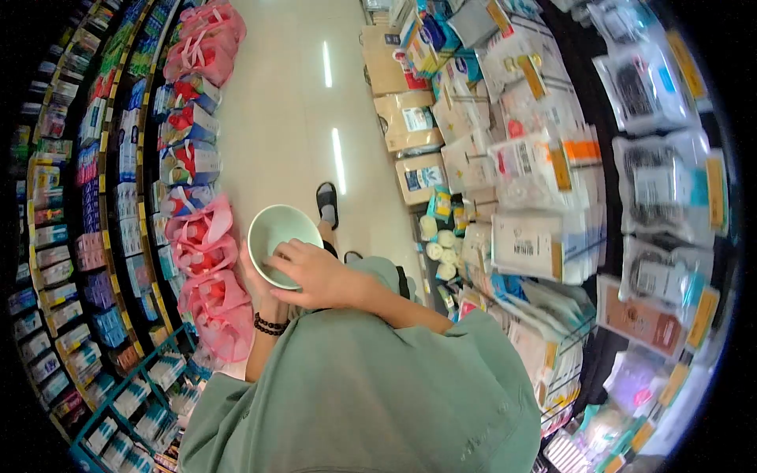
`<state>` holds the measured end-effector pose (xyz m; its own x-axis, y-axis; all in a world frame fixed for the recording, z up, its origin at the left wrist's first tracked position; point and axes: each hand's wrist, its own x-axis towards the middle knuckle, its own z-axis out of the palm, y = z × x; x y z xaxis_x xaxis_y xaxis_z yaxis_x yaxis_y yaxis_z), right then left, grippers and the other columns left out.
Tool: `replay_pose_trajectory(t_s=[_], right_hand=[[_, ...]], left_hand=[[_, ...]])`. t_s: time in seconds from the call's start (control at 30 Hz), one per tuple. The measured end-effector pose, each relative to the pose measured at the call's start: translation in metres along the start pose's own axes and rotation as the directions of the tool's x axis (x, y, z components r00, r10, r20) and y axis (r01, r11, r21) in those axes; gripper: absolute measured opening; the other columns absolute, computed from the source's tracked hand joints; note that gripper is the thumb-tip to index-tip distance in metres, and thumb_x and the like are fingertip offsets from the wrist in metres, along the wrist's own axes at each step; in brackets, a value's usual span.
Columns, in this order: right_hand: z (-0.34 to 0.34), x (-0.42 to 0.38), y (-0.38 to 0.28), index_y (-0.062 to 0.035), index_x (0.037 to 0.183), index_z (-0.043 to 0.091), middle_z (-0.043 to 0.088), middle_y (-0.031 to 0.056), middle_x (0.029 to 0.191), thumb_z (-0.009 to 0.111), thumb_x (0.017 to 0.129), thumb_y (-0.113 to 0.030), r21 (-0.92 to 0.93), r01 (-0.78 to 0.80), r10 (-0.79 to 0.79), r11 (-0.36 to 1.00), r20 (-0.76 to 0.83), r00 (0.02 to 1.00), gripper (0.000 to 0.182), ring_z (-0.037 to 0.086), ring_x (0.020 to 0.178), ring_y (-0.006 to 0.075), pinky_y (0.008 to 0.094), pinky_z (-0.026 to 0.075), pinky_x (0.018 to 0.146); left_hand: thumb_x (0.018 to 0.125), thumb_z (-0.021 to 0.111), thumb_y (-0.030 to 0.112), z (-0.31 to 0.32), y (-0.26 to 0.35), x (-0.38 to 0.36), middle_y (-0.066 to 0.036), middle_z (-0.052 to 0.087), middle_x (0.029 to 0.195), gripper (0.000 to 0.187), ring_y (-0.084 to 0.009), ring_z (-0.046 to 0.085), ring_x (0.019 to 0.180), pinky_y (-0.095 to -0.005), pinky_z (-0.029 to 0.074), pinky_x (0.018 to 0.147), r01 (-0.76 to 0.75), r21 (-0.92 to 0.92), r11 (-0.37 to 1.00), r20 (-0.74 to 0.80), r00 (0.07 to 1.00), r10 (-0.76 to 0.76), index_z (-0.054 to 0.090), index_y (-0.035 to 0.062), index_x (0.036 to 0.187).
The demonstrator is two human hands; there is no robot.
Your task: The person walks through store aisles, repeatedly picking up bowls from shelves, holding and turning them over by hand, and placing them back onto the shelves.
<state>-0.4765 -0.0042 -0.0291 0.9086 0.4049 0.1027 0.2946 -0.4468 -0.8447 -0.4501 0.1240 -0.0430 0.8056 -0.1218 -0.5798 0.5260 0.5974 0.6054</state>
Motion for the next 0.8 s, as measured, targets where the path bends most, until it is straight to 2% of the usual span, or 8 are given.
replay_pose_trajectory(t_s=[0.03, 0.17, 0.23, 0.37, 0.6, 0.63, 0.7, 0.8], right_hand=[[-0.002, 0.016, 0.015, -0.0006, 0.116, 0.055, 0.054, 0.0186, 0.111, 0.071, 0.08, -0.022, -0.063, 0.111, -0.119, 0.992, -0.142, 0.983, 0.045, 0.053, 0.106, 0.0349, 0.0422, 0.045, 0.091], [-0.035, 0.081, 0.06, 0.0002, 0.112, 0.056, 0.052, 0.0193, 0.114, 0.07, 0.081, -0.02, -0.019, -0.017, 0.015, 1.0, -0.111, 0.994, 0.04, 0.052, 0.107, 0.0364, 0.0426, 0.046, 0.09], [-0.063, 0.118, 0.076, 0.0008, 0.11, 0.056, 0.052, 0.0195, 0.115, 0.07, 0.081, -0.019, 0.081, -0.05, 0.052, 0.996, -0.022, 0.998, 0.037, 0.051, 0.107, 0.0369, 0.0427, 0.045, 0.09], [-0.109, 0.194, 0.084, 0.003, 0.105, 0.055, 0.051, 0.0192, 0.111, 0.066, 0.085, -0.015, 0.033, 0.152, -0.143, 0.988, -0.184, 0.973, 0.028, 0.052, 0.103, 0.0346, 0.04, 0.046, 0.086], [-0.184, 0.276, 0.121, 0.0037, 0.103, 0.054, 0.055, 0.0143, 0.1, 0.059, 0.091, -0.012, 0.57, -0.105, 0.181, 0.815, -0.078, 0.98, 0.02, 0.054, 0.089, 0.026, 0.0331, 0.045, 0.079], [-0.187, 0.292, 0.131, 0.0035, 0.102, 0.054, 0.055, 0.014, 0.092, 0.057, 0.093, -0.011, 0.485, 0.085, 0.067, 0.87, -0.289, 0.955, 0.018, 0.054, 0.085, 0.023, 0.0317, 0.045, 0.076], [-0.204, 0.312, 0.157, 0.0034, 0.103, 0.054, 0.057, 0.0109, 0.089, 0.055, 0.095, -0.012, 0.51, 0.048, 0.113, 0.859, -0.28, 0.953, 0.018, 0.055, 0.083, 0.0182, 0.0303, 0.045, 0.075], [-0.235, 0.335, 0.195, 0.0041, 0.115, 0.054, 0.061, 0.0065, 0.097, 0.051, 0.099, -0.015, 0.719, -0.119, 0.28, 0.684, -0.107, 0.954, 0.025, 0.054, 0.09, 0.0122, 0.0276, 0.045, 0.081]], left_hand=[[0.096, 0.041, 0.052, -0.01, -0.003, 0.033, -0.007, 0.06, 0.101, 0.056, -0.0204, 0.057, 0.094, -0.0359, 0.046, 0.085, -0.073, 0.021, 0.997, 0.074, 0.995, 0.071, 0.056, 0.0043, 0.119], [0.097, 0.037, 0.044, 0.033, 0.025, 0.124, -0.007, 0.06, 0.103, 0.046, -0.0187, 0.058, 0.097, -0.0339, 0.047, 0.087, 0.005, -0.077, 0.997, 0.064, 0.998, 0.0, 0.054, 0.0049, 0.113], [0.097, 0.039, 0.041, 0.053, 0.041, 0.166, -0.007, 0.06, 0.105, 0.042, -0.0183, 0.057, 0.098, -0.0329, 0.046, 0.088, 0.06, -0.071, 0.996, 0.175, 0.983, -0.047, 0.054, 0.0053, 0.112], [0.096, 0.042, 0.036, 0.096, 0.077, 0.242, -0.006, 0.06, 0.098, 0.035, -0.0171, 0.058, 0.092, -0.0299, 0.048, 0.084, 0.04, -0.109, 0.993, 0.289, 0.957, -0.007, 0.054, 0.0064, 0.11], [0.097, 0.04, 0.035, 0.152, 0.118, 0.341, -0.004, 0.06, 0.095, 0.033, -0.0173, 0.059, 0.084, -0.0298, 0.05, 0.076, 0.153, -0.108, 0.982, 0.355, 0.929, -0.106, 0.055, 0.0071, 0.106], [0.097, 0.04, 0.035, 0.153, 0.117, 0.358, -0.004, 0.06, 0.095, 0.033, -0.0175, 0.059, 0.083, -0.0297, 0.05, 0.075, 0.133, -0.066, 0.989, 0.337, 0.936, -0.103, 0.055, 0.0069, 0.107], [0.097, 0.039, 0.034, 0.158, 0.117, 0.394, -0.004, 0.06, 0.095, 0.034, -0.0174, 0.059, 0.083, -0.0295, 0.05, 0.075, 0.126, -0.036, 0.991, 0.345, 0.933, -0.106, 0.056, 0.0067, 0.107], [0.097, 0.039, 0.034, 0.176, 0.118, 0.442, -0.005, 0.061, 0.094, 0.035, -0.0167, 0.059, 0.084, -0.0297, 0.05, 0.076, 0.13, -0.018, 0.991, 0.355, 0.928, -0.115, 0.057, 0.0063, 0.11]])
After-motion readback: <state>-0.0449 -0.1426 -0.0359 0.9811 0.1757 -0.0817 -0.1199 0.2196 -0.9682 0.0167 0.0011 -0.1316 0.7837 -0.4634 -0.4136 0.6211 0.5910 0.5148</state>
